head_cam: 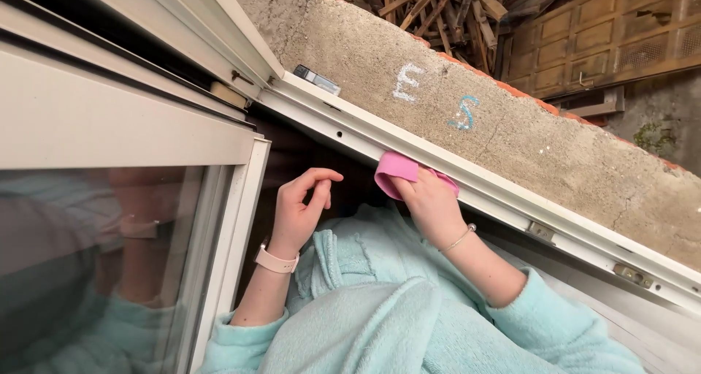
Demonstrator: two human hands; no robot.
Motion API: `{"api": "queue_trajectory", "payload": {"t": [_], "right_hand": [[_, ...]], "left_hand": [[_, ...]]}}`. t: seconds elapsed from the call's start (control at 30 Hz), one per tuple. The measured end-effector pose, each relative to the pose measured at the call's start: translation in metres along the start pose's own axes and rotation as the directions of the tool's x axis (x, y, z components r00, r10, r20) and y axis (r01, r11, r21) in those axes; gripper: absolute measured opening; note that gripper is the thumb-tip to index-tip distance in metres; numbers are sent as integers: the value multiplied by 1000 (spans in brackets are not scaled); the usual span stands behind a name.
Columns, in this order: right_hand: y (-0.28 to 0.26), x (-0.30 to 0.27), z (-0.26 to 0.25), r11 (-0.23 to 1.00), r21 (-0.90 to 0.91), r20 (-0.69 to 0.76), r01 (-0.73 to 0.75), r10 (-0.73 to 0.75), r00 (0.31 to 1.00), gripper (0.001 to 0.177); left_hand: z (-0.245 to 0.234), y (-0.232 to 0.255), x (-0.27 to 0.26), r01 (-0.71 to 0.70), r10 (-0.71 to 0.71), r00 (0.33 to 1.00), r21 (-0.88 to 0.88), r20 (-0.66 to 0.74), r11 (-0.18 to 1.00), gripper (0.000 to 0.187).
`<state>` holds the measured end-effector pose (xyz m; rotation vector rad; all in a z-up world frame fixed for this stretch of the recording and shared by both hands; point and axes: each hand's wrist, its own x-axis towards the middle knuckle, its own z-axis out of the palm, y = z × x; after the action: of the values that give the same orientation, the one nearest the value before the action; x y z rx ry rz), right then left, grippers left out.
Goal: The person wipes the upper and side edges of an open window frame using a pink cloth. The person repeatedly rubs the same sections of the frame, focusing on the top horizontal bar and the vertical side near the hinge.
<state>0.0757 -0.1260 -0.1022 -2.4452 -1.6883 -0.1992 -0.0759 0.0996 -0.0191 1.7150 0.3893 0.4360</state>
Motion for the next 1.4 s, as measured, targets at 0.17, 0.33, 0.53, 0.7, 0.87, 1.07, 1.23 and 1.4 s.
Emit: {"api": "queue_trajectory", "payload": {"t": [0.17,0.33,0.53,0.7,0.87,1.07,1.23,1.4], "right_hand": [[-37,104,-59,983,-46,-195,180,-185,963,27],[-92,188,20,982,57,-460,178,-133,878,21],[-73,161,-2,992,77,-421,96,-55,906,17],[-29,60,-37,996,81,-153,42,-29,988,25],[6,-18,-18,996,81,-14,-30,31,999,32],[-31,85,-26,983,5,-113,184,-182,977,29],[-69,167,8,955,-66,-265,290,-297,917,28],[-76,208,77,937,-174,-325,303,-346,880,32]], "left_hand": [[3,3,-1,-25,25,1000,35,15,999,23],[0,0,-8,-34,39,998,97,-51,995,22],[-7,-4,-2,-23,30,998,111,-55,994,23],[1,-5,6,-7,8,1000,55,-17,998,23],[6,-7,7,0,0,1000,10,-21,1000,22],[-11,-4,-7,-4,8,995,37,-102,999,22],[-12,-3,-37,33,-8,980,119,-198,992,21],[10,2,-54,147,-76,934,181,-349,972,18]]}}
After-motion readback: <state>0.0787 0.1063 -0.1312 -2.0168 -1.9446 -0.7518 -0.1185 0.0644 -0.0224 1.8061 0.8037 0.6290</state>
